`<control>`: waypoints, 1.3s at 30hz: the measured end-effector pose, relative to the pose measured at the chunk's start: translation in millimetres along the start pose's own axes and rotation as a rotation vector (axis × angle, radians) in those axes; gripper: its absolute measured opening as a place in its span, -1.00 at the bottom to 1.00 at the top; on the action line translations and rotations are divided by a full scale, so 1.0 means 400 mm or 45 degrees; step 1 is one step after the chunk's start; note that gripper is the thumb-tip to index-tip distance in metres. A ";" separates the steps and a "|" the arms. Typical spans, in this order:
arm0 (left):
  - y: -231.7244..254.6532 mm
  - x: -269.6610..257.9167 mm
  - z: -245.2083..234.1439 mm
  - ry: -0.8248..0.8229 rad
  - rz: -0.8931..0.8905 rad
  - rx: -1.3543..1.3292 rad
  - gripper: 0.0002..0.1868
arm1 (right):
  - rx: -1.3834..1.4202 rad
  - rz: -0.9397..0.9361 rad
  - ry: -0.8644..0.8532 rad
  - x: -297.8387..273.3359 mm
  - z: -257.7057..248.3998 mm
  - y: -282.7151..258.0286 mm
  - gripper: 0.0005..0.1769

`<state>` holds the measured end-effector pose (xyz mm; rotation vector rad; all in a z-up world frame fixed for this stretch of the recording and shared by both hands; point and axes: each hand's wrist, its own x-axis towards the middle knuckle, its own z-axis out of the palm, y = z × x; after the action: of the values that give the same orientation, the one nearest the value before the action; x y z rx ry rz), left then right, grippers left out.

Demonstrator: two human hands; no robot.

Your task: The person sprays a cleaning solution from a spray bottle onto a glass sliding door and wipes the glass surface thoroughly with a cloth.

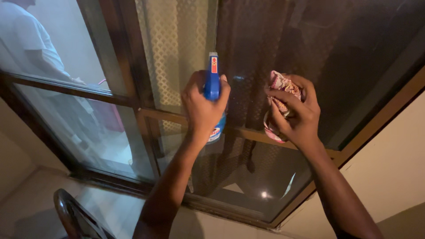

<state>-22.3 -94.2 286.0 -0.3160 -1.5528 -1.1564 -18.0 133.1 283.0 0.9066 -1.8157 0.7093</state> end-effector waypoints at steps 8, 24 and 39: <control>-0.069 0.027 0.010 0.058 0.071 0.020 -0.79 | -0.024 -0.002 -0.029 -0.003 0.004 0.001 -0.64; -0.107 0.077 0.006 0.054 0.018 -0.034 -0.73 | -0.074 0.011 -0.051 -0.010 0.010 -0.005 -0.63; -0.112 0.043 -0.037 0.127 0.054 0.162 -0.78 | 0.022 -0.004 -0.005 -0.011 0.044 0.000 -0.66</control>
<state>-51.8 -134.0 277.1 -0.2025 -1.5167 -1.0202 -25.5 120.4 272.2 0.9231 -1.8140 0.7226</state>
